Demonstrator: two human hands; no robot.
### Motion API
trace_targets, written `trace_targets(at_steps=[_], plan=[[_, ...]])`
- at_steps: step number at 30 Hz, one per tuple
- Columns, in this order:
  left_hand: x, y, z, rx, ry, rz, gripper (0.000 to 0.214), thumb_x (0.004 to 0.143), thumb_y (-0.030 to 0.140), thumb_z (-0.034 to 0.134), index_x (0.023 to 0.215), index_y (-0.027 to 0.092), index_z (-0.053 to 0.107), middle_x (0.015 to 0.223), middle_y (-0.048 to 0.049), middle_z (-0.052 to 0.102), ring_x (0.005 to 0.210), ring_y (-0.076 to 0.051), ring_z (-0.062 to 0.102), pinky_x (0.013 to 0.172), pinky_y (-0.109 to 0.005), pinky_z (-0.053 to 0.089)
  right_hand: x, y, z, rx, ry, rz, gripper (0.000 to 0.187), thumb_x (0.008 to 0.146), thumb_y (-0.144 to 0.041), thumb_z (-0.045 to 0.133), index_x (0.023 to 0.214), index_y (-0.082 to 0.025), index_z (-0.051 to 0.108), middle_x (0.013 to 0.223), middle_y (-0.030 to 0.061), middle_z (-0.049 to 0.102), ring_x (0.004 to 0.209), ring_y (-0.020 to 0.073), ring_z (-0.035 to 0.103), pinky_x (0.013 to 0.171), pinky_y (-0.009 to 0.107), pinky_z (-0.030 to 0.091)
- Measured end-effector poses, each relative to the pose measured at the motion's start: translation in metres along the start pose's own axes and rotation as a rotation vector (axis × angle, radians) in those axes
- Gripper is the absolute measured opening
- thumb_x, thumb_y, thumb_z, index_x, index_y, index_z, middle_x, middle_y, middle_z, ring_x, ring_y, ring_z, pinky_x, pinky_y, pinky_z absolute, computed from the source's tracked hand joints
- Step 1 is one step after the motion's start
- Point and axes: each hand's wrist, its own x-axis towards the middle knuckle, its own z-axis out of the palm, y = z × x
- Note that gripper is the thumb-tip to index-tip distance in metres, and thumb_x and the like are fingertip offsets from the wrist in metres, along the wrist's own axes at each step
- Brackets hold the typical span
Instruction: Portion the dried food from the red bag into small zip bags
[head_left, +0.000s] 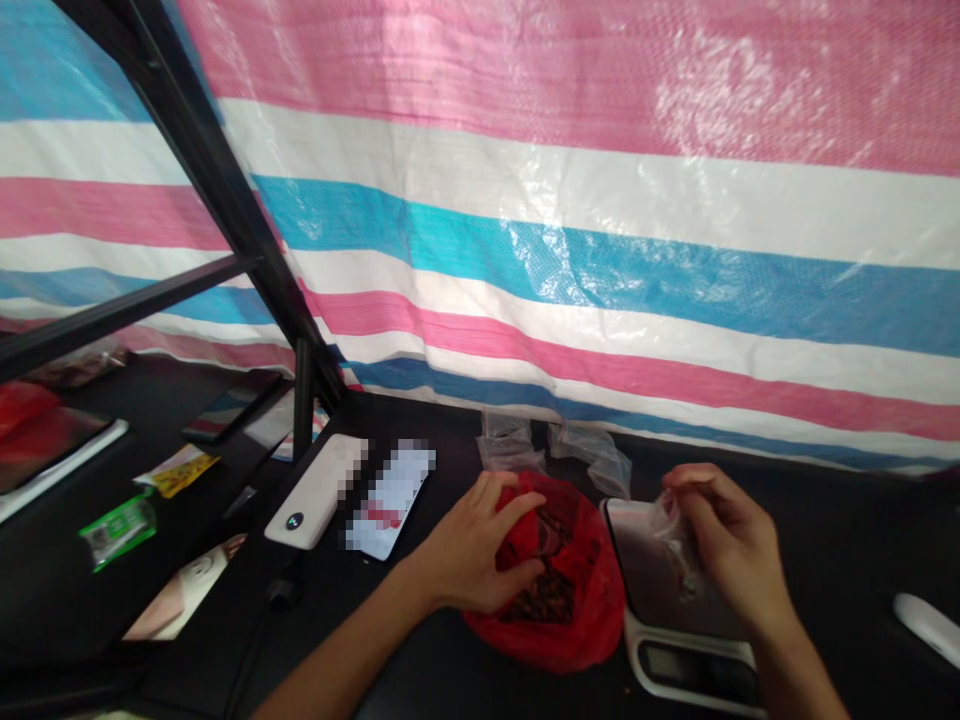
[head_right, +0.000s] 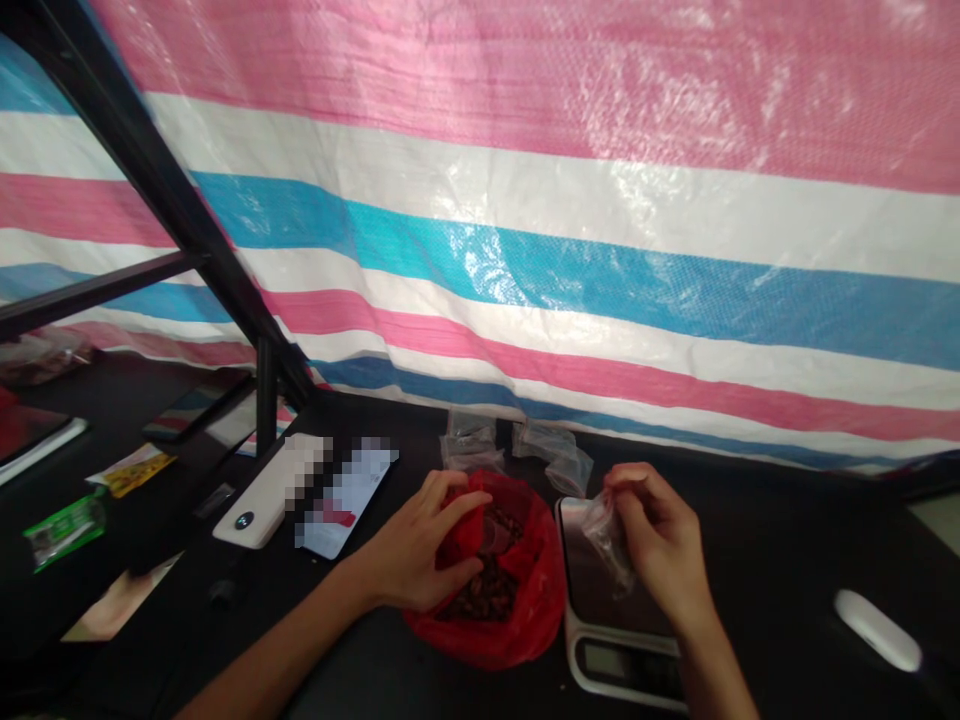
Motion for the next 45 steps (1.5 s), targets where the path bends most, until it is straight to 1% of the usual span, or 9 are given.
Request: trace_targets(at_steps=[4,8,12,18,24,28,36,41,45], plan=[[-0.001,-0.001,-0.001,-0.007,-0.059,-0.017,0.062,0.083,0.031,0.072,0.140,0.022,0.049,0.134,-0.0143,0.046,0.125,-0.030,0.049,0.109,-0.047,0.047,0.011,0.019,-0.023,-0.170,-0.379,0.111,0.018,0.082,-0.039,0.060,0.080,-0.023,0.068,0.069,0.0000,0.065,0.059,0.0166,0.059,0.052,0.025,0.048],[-0.002,-0.002,0.000,0.013,-0.060,-0.008,0.059,0.085,0.031,0.070,0.140,0.021,0.050,0.134,-0.0146,0.043,0.125,-0.031,0.049,0.109,-0.048,0.047,0.008,0.025,-0.019,-0.278,-0.515,0.126,0.024,0.085,-0.039,0.055,0.085,-0.024,0.073,0.081,0.0030,0.074,0.074,0.0213,0.069,0.068,0.030,0.055],[-0.002,-0.002,0.000,0.030,-0.049,0.000,0.057,0.086,0.030,0.069,0.140,0.021,0.051,0.133,-0.0151,0.043,0.124,-0.030,0.050,0.108,-0.047,0.048,0.006,0.025,-0.014,-0.315,-0.469,0.032,0.026,0.086,-0.036,0.054,0.091,-0.024,0.076,0.091,0.0063,0.076,0.086,0.0237,0.072,0.080,0.035,0.057],[0.000,-0.002,-0.004,0.046,-0.039,0.016,0.055,0.082,0.024,0.069,0.135,0.020,0.054,0.134,-0.0152,0.045,0.123,-0.031,0.049,0.105,-0.047,0.049,0.011,0.033,-0.025,-0.328,-0.167,-0.145,0.018,0.087,-0.030,0.055,0.090,-0.026,0.072,0.092,0.0044,0.075,0.087,0.0231,0.070,0.083,0.037,0.056],[0.004,-0.005,-0.006,0.053,-0.054,0.084,0.030,0.066,0.001,0.057,0.089,0.020,0.064,0.106,-0.0071,0.059,0.100,-0.023,0.056,0.090,-0.036,0.051,0.011,0.026,-0.026,-0.305,-0.057,-0.267,0.015,0.088,-0.023,0.056,0.084,-0.027,0.070,0.086,0.0029,0.072,0.082,0.0221,0.068,0.078,0.036,0.055],[0.005,-0.011,-0.006,0.102,-0.057,0.092,0.022,0.064,0.001,0.054,0.074,0.020,0.058,0.095,-0.0042,0.060,0.089,-0.020,0.056,0.083,-0.034,0.048,0.009,0.018,-0.019,-0.284,-0.091,-0.319,0.018,0.088,-0.020,0.056,0.082,-0.027,0.071,0.084,0.0027,0.072,0.081,0.0225,0.068,0.076,0.036,0.055],[0.006,-0.018,-0.005,0.224,-0.054,0.071,0.018,0.068,0.002,0.051,0.068,0.020,0.053,0.079,-0.0019,0.059,0.078,-0.018,0.054,0.072,-0.033,0.042,0.010,0.019,-0.018,-0.329,-0.155,-0.379,0.020,0.086,-0.017,0.055,0.086,-0.028,0.072,0.086,0.0017,0.072,0.084,0.0229,0.067,0.078,0.038,0.053],[0.005,-0.023,-0.005,0.233,0.030,0.068,0.019,0.069,0.002,0.048,0.067,0.021,0.051,0.073,-0.0017,0.057,0.071,-0.018,0.053,0.067,-0.034,0.039,0.010,0.019,-0.029,-0.304,-0.314,-0.214,0.016,0.088,-0.032,0.061,0.095,-0.027,0.075,0.098,0.0057,0.074,0.095,0.0264,0.067,0.086,0.041,0.054],[0.004,-0.027,-0.007,0.221,0.148,0.067,0.021,0.071,0.001,0.045,0.065,0.021,0.050,0.067,-0.0015,0.052,0.065,-0.018,0.049,0.063,-0.033,0.036,0.009,0.014,-0.032,-0.258,-0.502,-0.067,0.032,0.087,-0.051,0.068,0.106,-0.027,0.075,0.108,0.0074,0.074,0.101,0.0279,0.067,0.091,0.043,0.054]])
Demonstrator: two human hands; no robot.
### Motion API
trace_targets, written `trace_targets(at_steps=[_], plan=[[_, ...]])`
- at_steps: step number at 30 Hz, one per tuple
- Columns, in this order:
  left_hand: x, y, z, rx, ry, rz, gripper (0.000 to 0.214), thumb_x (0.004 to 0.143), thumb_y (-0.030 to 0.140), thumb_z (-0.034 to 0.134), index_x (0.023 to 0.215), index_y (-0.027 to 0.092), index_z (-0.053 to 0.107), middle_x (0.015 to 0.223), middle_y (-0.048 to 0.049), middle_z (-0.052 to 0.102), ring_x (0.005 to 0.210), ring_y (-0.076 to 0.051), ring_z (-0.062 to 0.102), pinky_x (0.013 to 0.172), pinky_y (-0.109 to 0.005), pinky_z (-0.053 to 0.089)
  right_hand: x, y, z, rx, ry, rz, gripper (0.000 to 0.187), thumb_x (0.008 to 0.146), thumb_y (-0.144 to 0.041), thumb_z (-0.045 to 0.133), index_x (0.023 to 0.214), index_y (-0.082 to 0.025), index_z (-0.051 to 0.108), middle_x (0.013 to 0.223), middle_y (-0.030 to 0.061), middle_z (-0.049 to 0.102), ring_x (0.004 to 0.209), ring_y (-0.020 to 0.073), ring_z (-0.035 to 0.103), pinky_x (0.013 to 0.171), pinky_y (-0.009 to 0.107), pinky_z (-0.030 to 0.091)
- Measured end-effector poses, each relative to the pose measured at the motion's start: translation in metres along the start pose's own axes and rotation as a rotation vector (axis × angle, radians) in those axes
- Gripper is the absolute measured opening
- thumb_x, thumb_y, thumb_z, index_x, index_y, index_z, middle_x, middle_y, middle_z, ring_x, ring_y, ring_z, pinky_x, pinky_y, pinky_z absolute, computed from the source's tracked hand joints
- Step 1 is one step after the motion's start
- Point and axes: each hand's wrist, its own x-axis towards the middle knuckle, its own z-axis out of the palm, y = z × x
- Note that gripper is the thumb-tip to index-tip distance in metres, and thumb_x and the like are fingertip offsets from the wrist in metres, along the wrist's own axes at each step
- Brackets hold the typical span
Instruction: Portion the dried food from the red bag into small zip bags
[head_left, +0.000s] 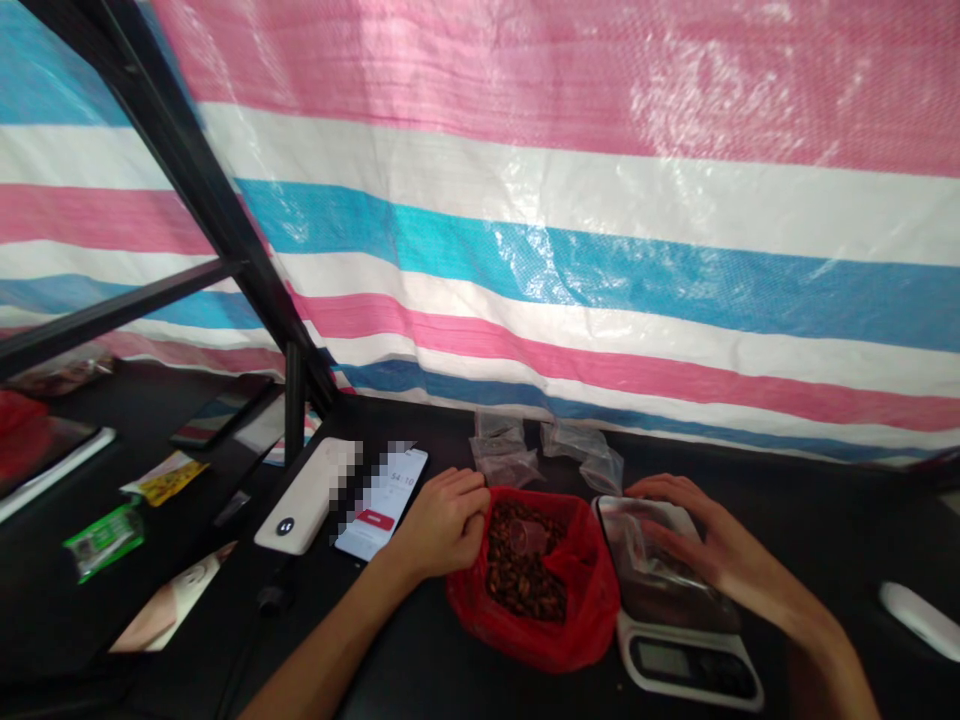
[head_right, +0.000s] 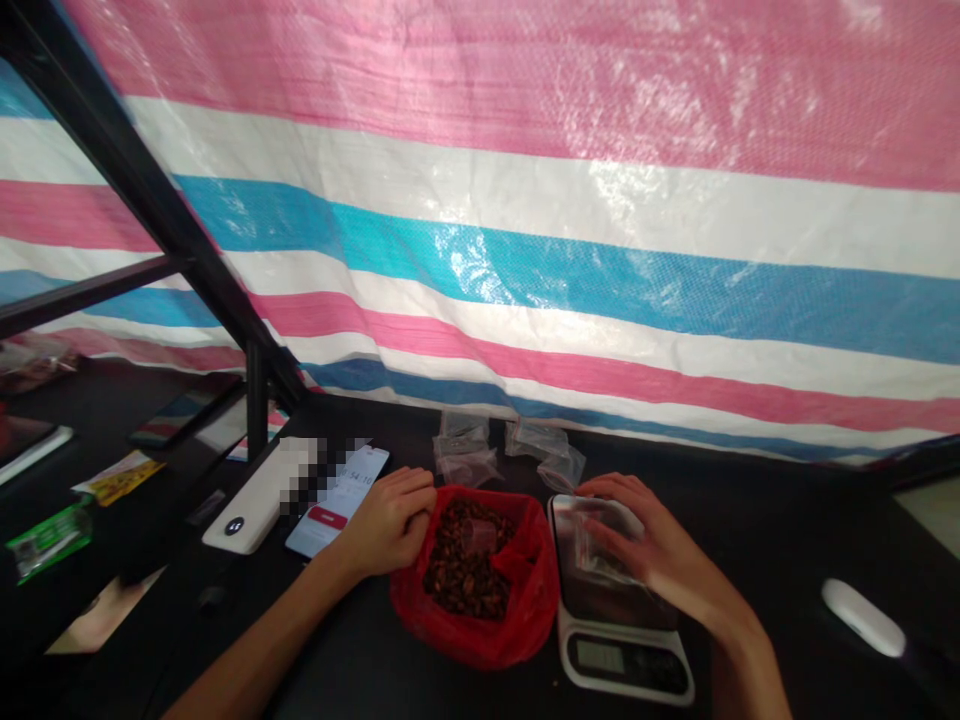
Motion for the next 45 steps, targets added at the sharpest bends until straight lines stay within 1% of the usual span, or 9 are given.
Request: trace_targets(at_steps=[7,13,18,20,24,26,34,38,45], plan=[[-0.001,0.000,-0.003,-0.086,0.299,0.025,0.025,0.079,0.002,0.041,0.066,0.021,0.050,0.065,-0.0002,0.048,0.060,-0.015,0.045,0.055,-0.030,0.034,-0.002,-0.009,0.025,-0.055,-0.027,-0.039,0.042,0.084,-0.053,0.071,0.121,-0.033,0.070,0.119,0.0060,0.072,0.110,0.0303,0.064,0.095,0.048,0.051],[0.000,0.001,-0.002,-0.179,0.478,-0.067,0.027,0.087,0.002,0.041,0.071,0.020,0.054,0.073,-0.0012,0.053,0.066,-0.013,0.054,0.058,-0.026,0.043,0.004,-0.030,0.046,-0.276,-0.056,-0.158,0.025,0.092,-0.032,0.066,0.116,-0.033,0.071,0.098,0.0038,0.076,0.087,0.0252,0.067,0.083,0.044,0.049],[0.001,0.003,-0.008,-0.213,0.696,-0.128,0.027,0.087,0.003,0.044,0.070,0.020,0.056,0.075,-0.0020,0.061,0.067,-0.014,0.058,0.058,-0.027,0.047,0.008,-0.036,0.048,-0.267,0.130,-0.282,0.018,0.097,-0.027,0.056,0.105,-0.028,0.072,0.094,0.0039,0.078,0.080,0.0221,0.066,0.073,0.037,0.045],[0.000,0.003,-0.008,-0.196,0.661,-0.133,0.026,0.086,0.004,0.044,0.069,0.021,0.055,0.073,-0.0017,0.058,0.065,-0.014,0.056,0.057,-0.027,0.045,0.009,-0.034,0.048,-0.274,0.165,-0.296,0.017,0.097,-0.027,0.057,0.105,-0.028,0.072,0.094,0.0038,0.078,0.079,0.0215,0.066,0.072,0.037,0.044],[-0.001,0.002,-0.005,-0.089,0.337,-0.141,0.019,0.073,0.004,0.045,0.067,0.021,0.052,0.067,0.0004,0.050,0.056,-0.013,0.048,0.053,-0.027,0.038,0.008,-0.026,0.039,-0.291,0.106,-0.272,0.017,0.097,-0.032,0.059,0.106,-0.030,0.073,0.094,0.0032,0.077,0.084,0.0229,0.066,0.076,0.039,0.046],[-0.001,0.003,-0.004,-0.061,0.273,-0.179,0.017,0.067,0.006,0.045,0.067,0.021,0.051,0.070,-0.0003,0.050,0.059,-0.014,0.048,0.055,-0.028,0.038,0.005,-0.016,0.029,-0.266,0.114,-0.214,0.018,0.096,-0.039,0.062,0.108,-0.031,0.073,0.101,0.0038,0.076,0.092,0.0254,0.066,0.083,0.042,0.047],[-0.005,0.000,-0.005,-0.132,0.422,-0.111,0.028,0.071,0.010,0.045,0.093,0.020,0.060,0.104,-0.0087,0.056,0.089,-0.023,0.056,0.077,-0.038,0.050,-0.016,0.019,0.000,-0.188,-0.111,0.019,0.060,0.072,-0.049,0.083,0.129,-0.038,0.067,0.125,0.0069,0.066,0.116,0.0341,0.061,0.099,0.054,0.050],[-0.007,-0.001,-0.002,-0.140,0.519,-0.081,0.040,0.073,0.009,0.043,0.109,0.019,0.057,0.107,-0.0096,0.055,0.100,-0.026,0.056,0.084,-0.041,0.051,-0.019,0.017,0.000,-0.187,-0.169,0.070,0.066,0.068,-0.041,0.085,0.131,-0.038,0.065,0.117,0.0069,0.065,0.107,0.0319,0.064,0.094,0.050,0.055],[-0.007,-0.001,-0.002,-0.079,0.597,-0.091,0.035,0.074,0.008,0.043,0.103,0.020,0.058,0.104,-0.0085,0.051,0.096,-0.025,0.055,0.080,-0.040,0.051,-0.020,0.021,-0.003,-0.142,-0.242,0.135,0.066,0.071,-0.046,0.083,0.133,-0.037,0.063,0.120,0.0072,0.061,0.110,0.0318,0.061,0.098,0.050,0.053]])
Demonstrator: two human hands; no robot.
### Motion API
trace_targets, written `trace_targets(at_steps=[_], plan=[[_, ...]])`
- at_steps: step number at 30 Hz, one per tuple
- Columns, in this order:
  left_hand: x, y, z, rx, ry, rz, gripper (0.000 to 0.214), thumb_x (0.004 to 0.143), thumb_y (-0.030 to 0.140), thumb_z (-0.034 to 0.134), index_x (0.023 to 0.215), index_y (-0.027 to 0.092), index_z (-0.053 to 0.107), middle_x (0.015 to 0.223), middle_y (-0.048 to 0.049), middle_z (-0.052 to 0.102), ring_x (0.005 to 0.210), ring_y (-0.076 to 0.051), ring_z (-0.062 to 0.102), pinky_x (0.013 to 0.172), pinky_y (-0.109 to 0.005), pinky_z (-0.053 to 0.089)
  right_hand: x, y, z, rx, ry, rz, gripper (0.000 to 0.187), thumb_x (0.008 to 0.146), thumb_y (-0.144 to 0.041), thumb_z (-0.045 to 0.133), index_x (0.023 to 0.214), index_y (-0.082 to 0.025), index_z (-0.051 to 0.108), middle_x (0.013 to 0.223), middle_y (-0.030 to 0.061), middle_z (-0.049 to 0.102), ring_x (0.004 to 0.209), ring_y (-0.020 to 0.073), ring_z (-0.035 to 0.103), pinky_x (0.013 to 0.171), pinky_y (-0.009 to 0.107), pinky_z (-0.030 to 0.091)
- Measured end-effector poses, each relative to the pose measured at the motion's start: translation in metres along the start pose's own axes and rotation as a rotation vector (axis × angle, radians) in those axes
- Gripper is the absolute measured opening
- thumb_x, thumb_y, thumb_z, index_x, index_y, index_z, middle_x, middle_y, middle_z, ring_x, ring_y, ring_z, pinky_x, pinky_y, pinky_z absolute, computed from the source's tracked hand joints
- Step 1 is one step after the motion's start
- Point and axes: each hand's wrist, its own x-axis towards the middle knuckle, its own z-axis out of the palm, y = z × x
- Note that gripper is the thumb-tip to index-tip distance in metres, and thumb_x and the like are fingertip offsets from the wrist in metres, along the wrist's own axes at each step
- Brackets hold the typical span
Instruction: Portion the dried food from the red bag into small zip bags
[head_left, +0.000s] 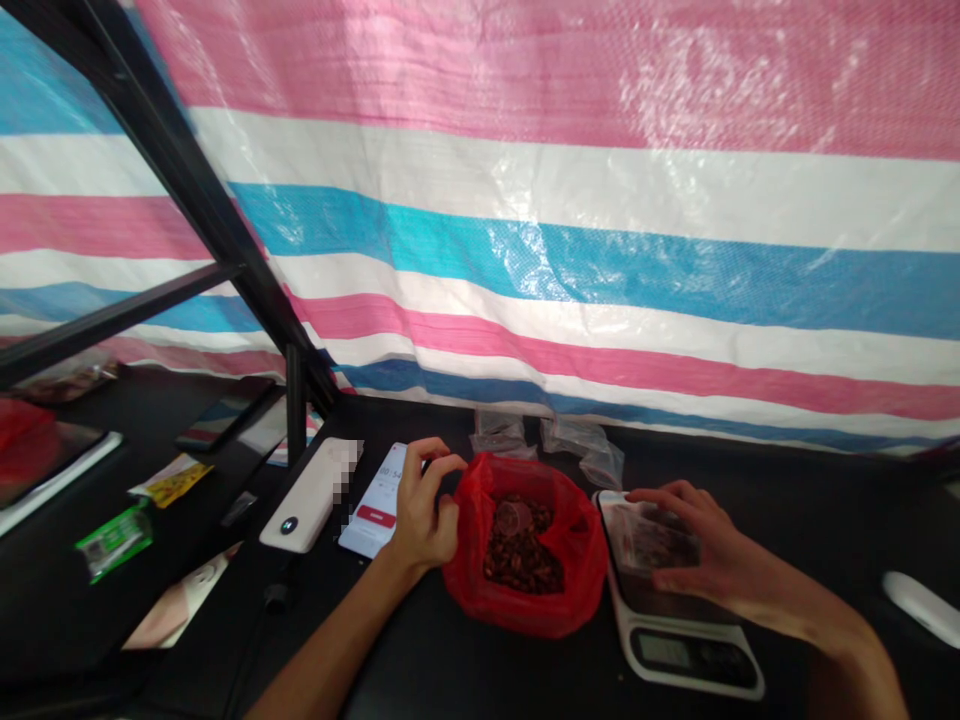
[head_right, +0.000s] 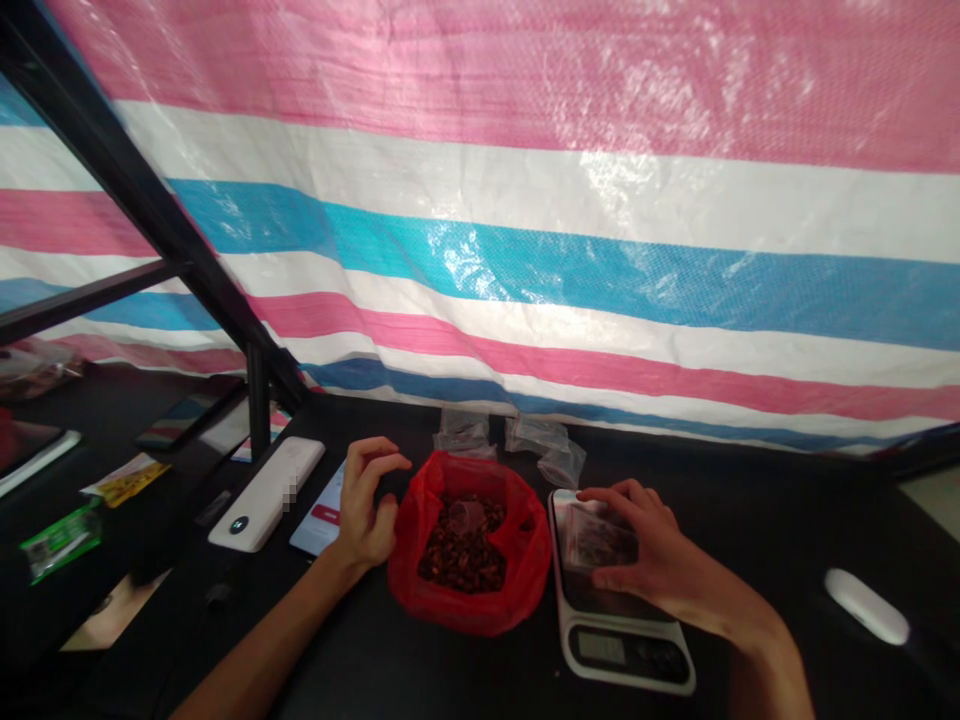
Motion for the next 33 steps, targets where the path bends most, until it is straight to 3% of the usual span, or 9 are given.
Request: trace_targets(at_steps=[7,13,17,21,23,27,33], plan=[[-0.001,-0.003,0.002,-0.005,0.053,0.034,0.033,0.074,0.007,0.043,0.101,0.019,0.058,0.102,-0.0081,0.051,0.093,-0.024,0.054,0.076,-0.038,0.050,0.002,-0.007,0.001,0.006,-0.104,0.106,0.070,0.067,-0.042,0.083,0.133,-0.033,0.062,0.124,0.0066,0.057,0.118,0.0331,0.055,0.104,0.046,0.046],[0.000,-0.003,0.001,-0.013,0.070,0.053,0.033,0.075,0.005,0.043,0.100,0.019,0.058,0.101,-0.0079,0.050,0.093,-0.023,0.053,0.076,-0.038,0.049,0.004,-0.004,0.000,-0.077,-0.032,0.043,0.039,0.074,-0.046,0.077,0.109,-0.032,0.071,0.112,0.0048,0.064,0.110,0.0316,0.057,0.100,0.046,0.047],[0.001,-0.002,0.001,-0.024,0.073,0.049,0.034,0.075,0.004,0.042,0.101,0.019,0.058,0.101,-0.0075,0.050,0.092,-0.023,0.052,0.075,-0.037,0.049,0.008,-0.015,0.001,0.152,0.086,-0.020,0.039,0.082,-0.054,0.070,0.111,-0.028,0.068,0.115,0.0060,0.067,0.109,0.0284,0.062,0.097,0.040,0.050],[0.001,-0.003,0.002,-0.031,0.076,0.028,0.034,0.075,0.003,0.042,0.100,0.019,0.058,0.100,-0.0071,0.050,0.092,-0.022,0.053,0.075,-0.037,0.049,0.016,-0.049,0.014,0.381,0.121,-0.072,0.037,0.088,-0.050,0.066,0.116,-0.026,0.065,0.109,0.0048,0.071,0.099,0.0240,0.067,0.090,0.034,0.053],[0.000,-0.004,0.002,-0.032,0.078,0.018,0.034,0.075,0.002,0.043,0.100,0.019,0.058,0.099,-0.0069,0.050,0.091,-0.022,0.054,0.075,-0.037,0.050,0.021,-0.067,0.025,0.338,0.117,-0.110,0.034,0.086,-0.043,0.071,0.115,-0.027,0.066,0.110,0.0044,0.070,0.101,0.0236,0.066,0.091,0.033,0.052],[0.000,-0.007,0.002,-0.025,0.073,-0.001,0.033,0.076,0.002,0.044,0.100,0.019,0.059,0.100,-0.0068,0.050,0.092,-0.022,0.054,0.076,-0.037,0.050,0.030,-0.090,0.042,0.212,-0.047,-0.173,0.032,0.083,-0.027,0.072,0.115,-0.027,0.070,0.117,0.0056,0.069,0.106,0.0243,0.065,0.093,0.034,0.051],[0.001,-0.004,0.001,-0.031,0.066,-0.002,0.031,0.077,0.001,0.044,0.098,0.020,0.058,0.098,-0.0062,0.050,0.088,-0.020,0.055,0.073,-0.035,0.050,0.032,-0.090,0.052,0.098,-0.064,-0.205,0.022,0.085,-0.019,0.066,0.105,-0.026,0.072,0.110,0.0055,0.072,0.102,0.0243,0.065,0.093,0.036,0.050]])
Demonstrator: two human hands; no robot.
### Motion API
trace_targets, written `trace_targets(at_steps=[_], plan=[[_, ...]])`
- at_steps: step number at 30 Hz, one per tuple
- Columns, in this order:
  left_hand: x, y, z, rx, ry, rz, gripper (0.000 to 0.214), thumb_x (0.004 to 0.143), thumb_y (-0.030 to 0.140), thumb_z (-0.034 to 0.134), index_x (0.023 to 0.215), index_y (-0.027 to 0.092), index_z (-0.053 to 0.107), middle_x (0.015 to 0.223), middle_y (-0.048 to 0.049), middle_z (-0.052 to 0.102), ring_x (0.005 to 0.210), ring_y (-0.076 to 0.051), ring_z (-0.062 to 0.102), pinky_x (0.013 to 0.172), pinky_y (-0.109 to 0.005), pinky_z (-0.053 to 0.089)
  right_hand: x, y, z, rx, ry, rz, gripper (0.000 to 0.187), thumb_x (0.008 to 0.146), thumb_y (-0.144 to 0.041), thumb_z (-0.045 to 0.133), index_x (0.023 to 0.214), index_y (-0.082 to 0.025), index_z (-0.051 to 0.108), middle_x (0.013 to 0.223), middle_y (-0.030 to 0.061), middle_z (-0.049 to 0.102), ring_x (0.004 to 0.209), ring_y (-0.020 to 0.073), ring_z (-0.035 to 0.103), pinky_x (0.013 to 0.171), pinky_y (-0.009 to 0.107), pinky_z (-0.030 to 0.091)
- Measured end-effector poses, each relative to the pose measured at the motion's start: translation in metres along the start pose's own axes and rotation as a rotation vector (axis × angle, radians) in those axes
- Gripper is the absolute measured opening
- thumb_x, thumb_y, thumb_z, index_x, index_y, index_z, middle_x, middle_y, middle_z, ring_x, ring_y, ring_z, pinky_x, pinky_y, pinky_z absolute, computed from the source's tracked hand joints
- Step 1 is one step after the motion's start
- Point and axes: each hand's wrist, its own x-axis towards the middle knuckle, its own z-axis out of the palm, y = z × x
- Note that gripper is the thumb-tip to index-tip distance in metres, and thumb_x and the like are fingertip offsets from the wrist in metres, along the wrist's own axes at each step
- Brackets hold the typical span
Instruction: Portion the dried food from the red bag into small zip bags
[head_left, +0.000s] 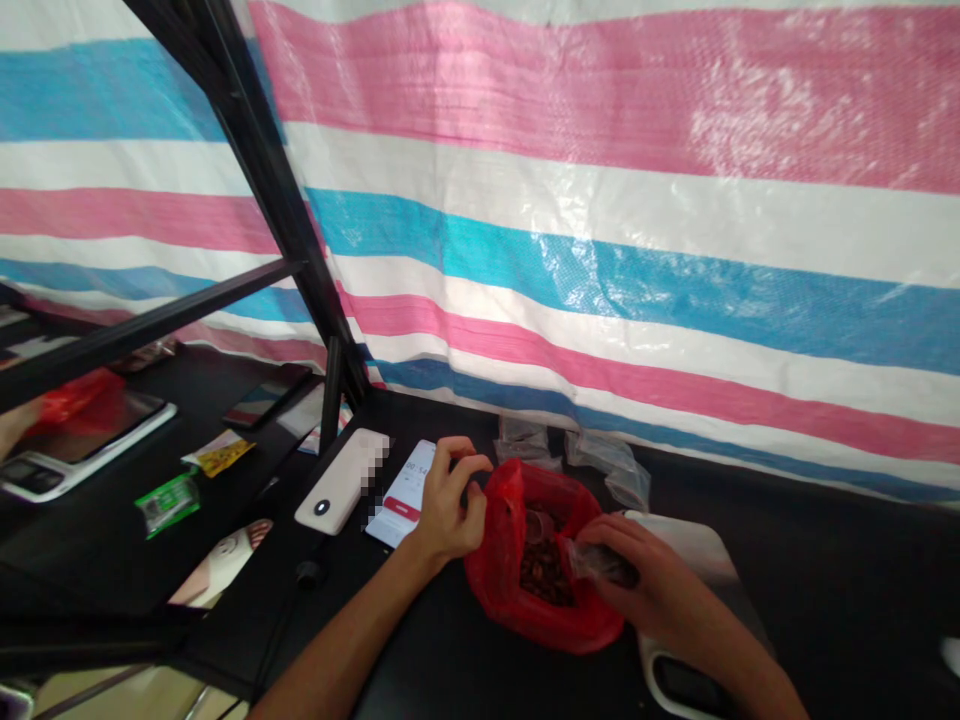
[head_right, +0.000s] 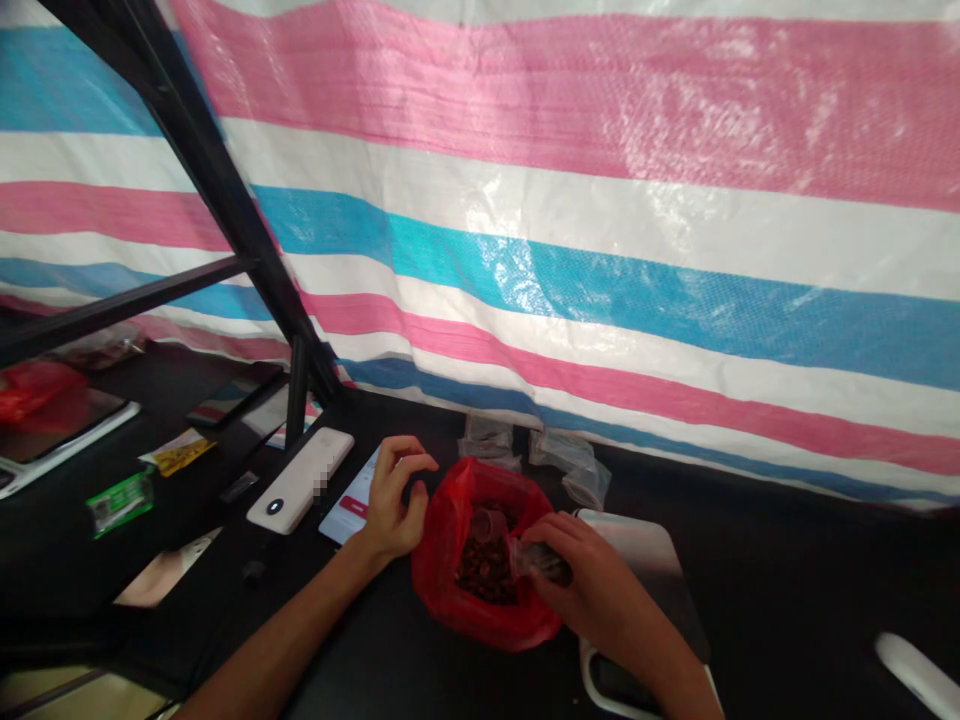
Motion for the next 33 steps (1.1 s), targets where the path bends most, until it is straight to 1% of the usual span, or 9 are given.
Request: trace_targets(at_steps=[3,7,12,17,22,27,29,30,33], plan=[[-0.001,0.001,0.001,-0.009,-0.001,0.007,0.031,0.078,0.001,0.044,0.098,0.020,0.058,0.097,-0.0061,0.051,0.088,-0.020,0.055,0.073,-0.035,0.050,-0.001,0.002,0.002,0.004,0.003,0.010,0.027,0.086,-0.023,0.069,0.112,-0.027,0.071,0.112,0.0053,0.073,0.104,0.0245,0.064,0.096,0.038,0.048],[-0.002,0.001,0.002,-0.014,-0.003,0.007,0.030,0.078,0.002,0.045,0.098,0.020,0.059,0.097,-0.0059,0.051,0.088,-0.020,0.055,0.074,-0.035,0.051,0.001,0.001,0.005,0.016,0.019,0.017,0.027,0.085,-0.022,0.069,0.112,-0.026,0.072,0.108,0.0056,0.073,0.103,0.0252,0.064,0.095,0.039,0.049],[-0.001,0.001,0.002,0.005,0.005,0.006,0.028,0.079,0.003,0.045,0.097,0.020,0.059,0.096,-0.0061,0.051,0.088,-0.020,0.055,0.073,-0.035,0.051,-0.001,0.003,0.002,0.055,0.053,0.061,0.035,0.084,-0.027,0.068,0.119,-0.027,0.070,0.111,0.0070,0.072,0.106,0.0267,0.064,0.098,0.041,0.049],[-0.001,0.001,0.003,0.011,-0.003,0.007,0.026,0.081,0.003,0.045,0.096,0.019,0.059,0.096,-0.0060,0.050,0.088,-0.020,0.055,0.074,-0.036,0.051,-0.016,0.022,-0.026,0.108,0.144,0.117,0.035,0.083,-0.043,0.071,0.113,-0.025,0.072,0.114,0.0079,0.070,0.105,0.0261,0.065,0.095,0.038,0.051],[-0.002,-0.001,0.004,0.007,0.002,0.006,0.026,0.081,0.003,0.046,0.096,0.019,0.059,0.096,-0.0059,0.051,0.088,-0.020,0.055,0.073,-0.035,0.050,-0.037,0.055,-0.060,0.092,0.105,0.163,0.039,0.081,-0.056,0.072,0.104,-0.025,0.076,0.110,0.0096,0.072,0.105,0.0295,0.067,0.097,0.042,0.053],[-0.001,-0.002,0.003,0.017,0.018,0.011,0.025,0.081,0.003,0.047,0.095,0.019,0.059,0.095,-0.0057,0.051,0.087,-0.020,0.055,0.073,-0.035,0.050,-0.053,0.072,-0.066,0.025,0.053,0.207,0.058,0.076,-0.055,0.077,0.129,-0.032,0.069,0.135,0.0091,0.063,0.124,0.0322,0.061,0.108,0.045,0.049],[0.000,-0.002,0.003,0.014,0.020,0.014,0.024,0.081,0.003,0.047,0.095,0.019,0.059,0.095,-0.0057,0.051,0.087,-0.020,0.055,0.073,-0.035,0.050,-0.054,0.077,-0.067,0.012,0.108,0.213,0.062,0.076,-0.057,0.076,0.132,-0.031,0.067,0.138,0.0093,0.062,0.128,0.0327,0.059,0.109,0.046,0.048],[0.000,-0.001,0.003,0.011,0.018,0.016,0.024,0.081,0.003,0.047,0.095,0.019,0.059,0.095,-0.0057,0.051,0.087,-0.020,0.055,0.073,-0.035,0.050,-0.054,0.079,-0.068,0.011,0.178,0.221,0.060,0.077,-0.059,0.074,0.130,-0.030,0.068,0.137,0.0095,0.063,0.127,0.0329,0.059,0.109,0.047,0.048],[-0.001,0.000,0.003,-0.004,0.007,0.024,0.025,0.081,0.003,0.048,0.096,0.019,0.059,0.096,-0.0057,0.051,0.087,-0.020,0.054,0.074,-0.035,0.050,-0.049,0.090,-0.073,0.018,0.475,0.276,0.052,0.080,-0.064,0.066,0.117,-0.028,0.072,0.126,0.0089,0.070,0.121,0.0333,0.063,0.110,0.051,0.046]])
